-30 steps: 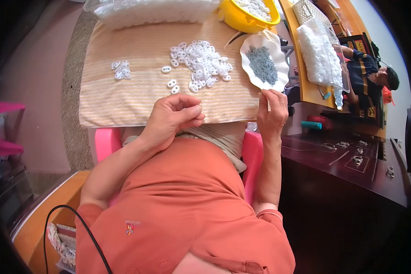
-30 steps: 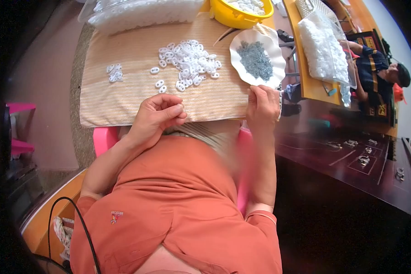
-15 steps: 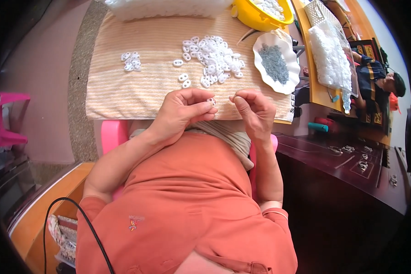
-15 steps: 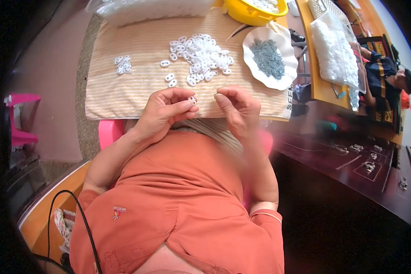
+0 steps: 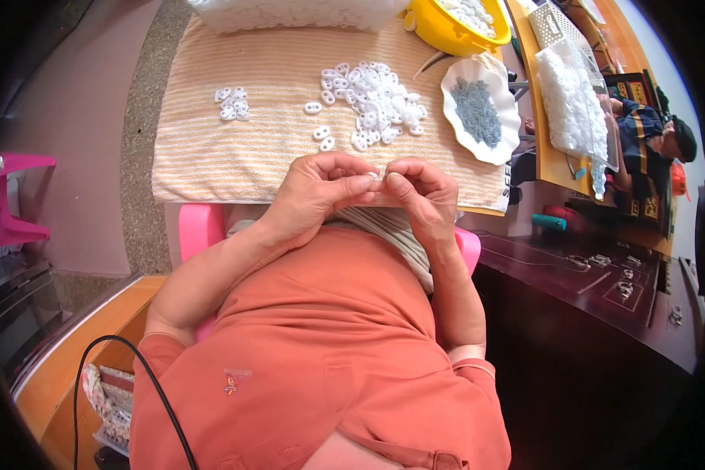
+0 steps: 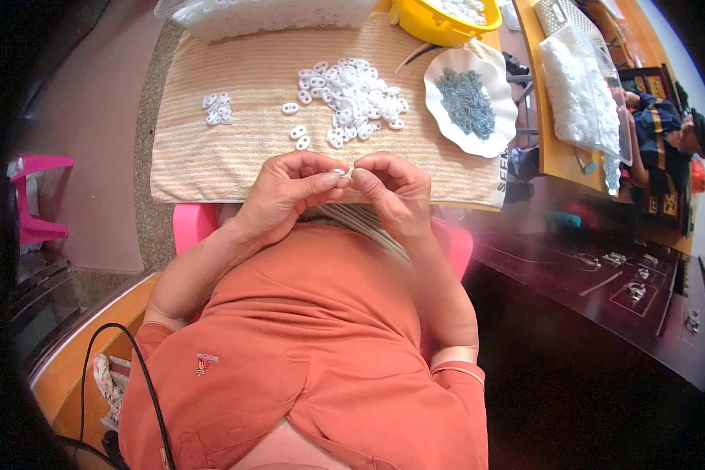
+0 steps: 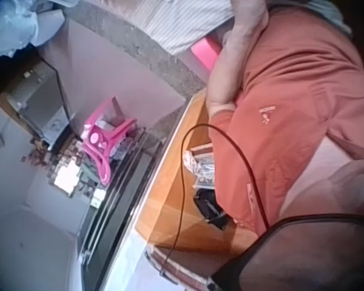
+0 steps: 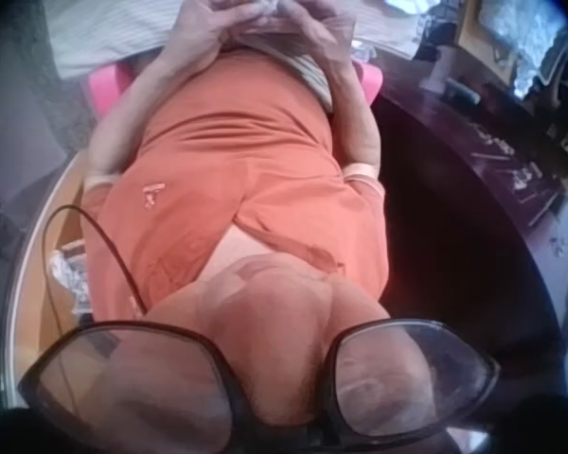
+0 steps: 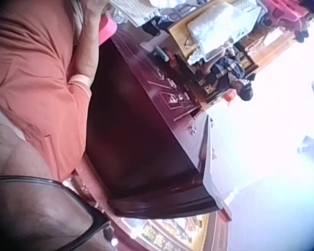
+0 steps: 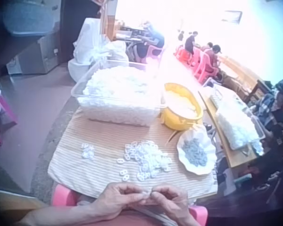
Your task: Assembling small plastic components by manually inserting small blue inserts into white plastic housings.
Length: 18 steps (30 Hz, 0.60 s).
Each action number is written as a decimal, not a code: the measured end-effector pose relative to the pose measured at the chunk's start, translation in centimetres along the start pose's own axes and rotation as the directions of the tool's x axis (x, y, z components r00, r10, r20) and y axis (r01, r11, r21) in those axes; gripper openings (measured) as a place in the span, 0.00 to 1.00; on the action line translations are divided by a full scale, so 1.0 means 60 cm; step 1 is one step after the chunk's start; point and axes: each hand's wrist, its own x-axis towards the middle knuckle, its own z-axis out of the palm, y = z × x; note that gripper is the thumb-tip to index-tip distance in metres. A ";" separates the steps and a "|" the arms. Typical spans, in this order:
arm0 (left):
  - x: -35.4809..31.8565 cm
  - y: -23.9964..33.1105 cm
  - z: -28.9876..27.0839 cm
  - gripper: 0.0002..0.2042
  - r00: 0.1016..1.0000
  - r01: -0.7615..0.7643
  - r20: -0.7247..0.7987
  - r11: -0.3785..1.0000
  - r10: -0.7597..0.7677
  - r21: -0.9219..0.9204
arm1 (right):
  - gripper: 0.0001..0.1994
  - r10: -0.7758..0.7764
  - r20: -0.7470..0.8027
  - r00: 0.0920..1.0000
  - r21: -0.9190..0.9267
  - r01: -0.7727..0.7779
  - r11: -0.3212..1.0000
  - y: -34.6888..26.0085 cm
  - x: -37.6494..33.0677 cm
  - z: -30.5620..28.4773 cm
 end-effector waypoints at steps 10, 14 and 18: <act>-0.002 0.001 0.006 0.08 0.999 0.040 -0.031 0.999 -0.039 0.034 | 0.05 -0.006 0.044 0.999 0.057 0.003 0.998 0.006 0.003 -0.002; -0.003 0.003 0.007 0.07 0.999 0.035 -0.030 0.999 -0.034 0.020 | 0.05 0.003 0.041 0.999 0.062 -0.005 0.998 0.002 0.001 0.002; -0.002 -0.002 0.000 0.08 1.000 -0.008 -0.013 0.999 0.008 0.036 | 0.05 0.029 0.061 0.998 0.108 -0.035 0.994 -0.002 0.001 0.007</act>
